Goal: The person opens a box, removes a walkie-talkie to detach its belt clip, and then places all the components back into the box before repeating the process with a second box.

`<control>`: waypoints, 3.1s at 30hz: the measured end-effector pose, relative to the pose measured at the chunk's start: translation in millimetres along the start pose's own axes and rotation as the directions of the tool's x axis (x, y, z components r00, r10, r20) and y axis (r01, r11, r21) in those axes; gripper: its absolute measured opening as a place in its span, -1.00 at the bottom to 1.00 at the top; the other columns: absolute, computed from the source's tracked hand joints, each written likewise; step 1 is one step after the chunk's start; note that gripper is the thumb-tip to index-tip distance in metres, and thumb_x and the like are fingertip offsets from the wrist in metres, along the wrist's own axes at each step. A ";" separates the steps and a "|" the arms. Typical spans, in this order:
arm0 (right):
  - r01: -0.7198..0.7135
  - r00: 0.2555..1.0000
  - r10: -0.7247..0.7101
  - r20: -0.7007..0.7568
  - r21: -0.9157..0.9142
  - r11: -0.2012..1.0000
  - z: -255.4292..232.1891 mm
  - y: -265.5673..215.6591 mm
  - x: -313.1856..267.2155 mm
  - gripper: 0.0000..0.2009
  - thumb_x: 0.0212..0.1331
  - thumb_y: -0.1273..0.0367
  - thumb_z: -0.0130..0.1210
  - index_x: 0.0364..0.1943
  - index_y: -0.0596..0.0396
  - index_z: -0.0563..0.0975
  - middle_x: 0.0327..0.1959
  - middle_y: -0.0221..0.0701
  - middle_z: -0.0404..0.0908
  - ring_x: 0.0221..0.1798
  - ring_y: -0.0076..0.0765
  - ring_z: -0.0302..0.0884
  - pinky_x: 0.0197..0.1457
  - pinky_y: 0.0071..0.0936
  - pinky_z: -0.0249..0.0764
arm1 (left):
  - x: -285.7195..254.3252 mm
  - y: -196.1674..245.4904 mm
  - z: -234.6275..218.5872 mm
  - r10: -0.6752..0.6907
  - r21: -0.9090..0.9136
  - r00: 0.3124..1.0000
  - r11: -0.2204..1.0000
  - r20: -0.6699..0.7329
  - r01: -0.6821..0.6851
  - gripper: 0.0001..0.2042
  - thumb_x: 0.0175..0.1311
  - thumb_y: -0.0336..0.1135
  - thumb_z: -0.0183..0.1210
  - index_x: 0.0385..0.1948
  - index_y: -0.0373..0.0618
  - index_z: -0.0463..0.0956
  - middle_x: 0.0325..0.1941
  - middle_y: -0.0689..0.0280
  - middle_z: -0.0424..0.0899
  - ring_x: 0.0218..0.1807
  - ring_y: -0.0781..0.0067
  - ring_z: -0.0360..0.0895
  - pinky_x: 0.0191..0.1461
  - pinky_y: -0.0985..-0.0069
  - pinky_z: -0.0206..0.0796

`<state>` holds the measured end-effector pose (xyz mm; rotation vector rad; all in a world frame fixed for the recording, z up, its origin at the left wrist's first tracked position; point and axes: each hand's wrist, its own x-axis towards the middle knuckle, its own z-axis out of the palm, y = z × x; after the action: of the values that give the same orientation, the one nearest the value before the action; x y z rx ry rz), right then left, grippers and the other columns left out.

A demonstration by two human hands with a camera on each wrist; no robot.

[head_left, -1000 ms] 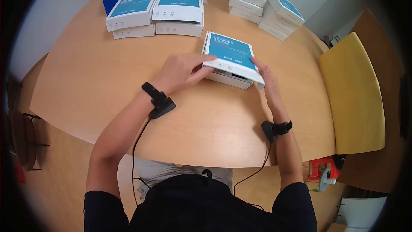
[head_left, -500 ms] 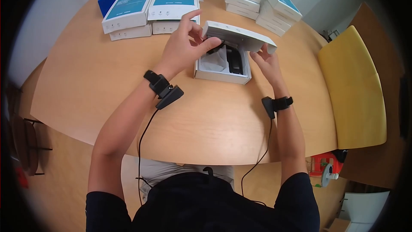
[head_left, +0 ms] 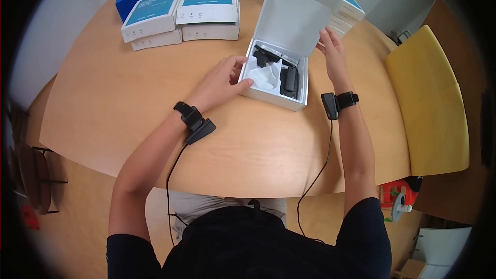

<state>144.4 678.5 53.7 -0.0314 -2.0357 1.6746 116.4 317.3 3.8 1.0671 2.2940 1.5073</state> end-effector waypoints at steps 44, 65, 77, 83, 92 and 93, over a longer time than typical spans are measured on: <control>0.104 0.978 0.058 0.201 -0.707 0.700 35.3 -20.8 -59.3 -0.53 0.22 0.07 0.45 -0.04 0.23 0.76 -0.24 -0.19 0.80 -0.16 -0.12 0.76 -0.05 -0.22 0.63 | 12.9 -26.4 26.5 0.069 0.090 0.994 0.994 -0.086 -0.061 -0.41 0.69 -0.09 0.05 0.55 -0.30 0.27 0.28 -0.04 0.66 0.27 0.16 0.59 0.38 0.29 0.36; 0.184 0.980 -0.084 0.181 -0.659 0.729 52.3 -23.0 -78.7 -0.68 0.07 0.28 0.47 -0.13 0.08 0.67 -0.11 -0.21 0.78 0.02 0.00 0.73 0.07 -0.18 0.61 | 11.9 -30.1 29.7 0.089 0.049 0.995 0.995 -0.049 -0.086 -0.34 0.65 -0.10 0.13 0.58 -0.34 0.19 0.47 -0.09 0.52 0.50 0.13 0.45 0.57 0.28 0.22; -0.056 0.990 0.075 0.123 -0.149 0.987 21.1 -15.0 -50.3 -0.75 0.35 0.40 0.31 0.05 0.15 0.71 -0.07 -0.41 0.79 -0.05 -0.49 0.72 0.19 -0.47 0.59 | 12.8 -31.0 30.8 0.118 0.016 0.992 0.993 -0.046 -0.117 -0.30 0.66 -0.04 0.13 0.61 -0.32 0.13 0.62 -0.07 0.33 0.65 0.12 0.26 0.68 0.27 0.07; -0.007 0.946 0.090 0.310 -0.261 0.965 43.6 -9.3 -59.6 -0.66 0.32 0.27 0.41 0.05 0.22 0.71 -0.06 -0.33 0.79 -0.01 -0.39 0.72 0.22 -0.38 0.61 | 12.2 -32.7 30.6 0.123 0.021 0.992 0.992 -0.031 -0.122 -0.24 0.64 -0.01 0.17 0.64 -0.32 0.08 0.65 -0.09 0.28 0.68 0.08 0.21 0.71 0.24 0.04; 0.206 0.873 0.208 0.441 -0.720 0.663 29.2 -34.4 -73.7 -0.41 0.12 0.15 0.50 0.18 0.22 0.68 0.15 -0.10 0.74 0.20 -0.04 0.69 0.32 -0.27 0.57 | 10.4 -26.9 28.4 0.105 0.057 0.994 0.993 -0.036 -0.103 -0.25 0.62 -0.01 0.19 0.62 -0.32 0.12 0.60 -0.12 0.36 0.62 0.08 0.32 0.66 0.23 0.14; 0.215 0.872 0.199 0.446 -0.716 0.664 28.2 -29.3 -73.6 -0.40 0.12 0.14 0.49 0.20 0.22 0.68 0.17 -0.10 0.73 0.22 -0.03 0.68 0.33 -0.26 0.56 | 10.5 -27.3 28.6 0.104 0.053 0.994 0.993 -0.033 -0.103 -0.25 0.62 -0.01 0.19 0.62 -0.31 0.13 0.58 -0.11 0.38 0.61 0.09 0.34 0.65 0.23 0.15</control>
<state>206.4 621.7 51.0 0.1424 -2.9954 0.7230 111.1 338.7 -30.6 1.1997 2.3470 1.5240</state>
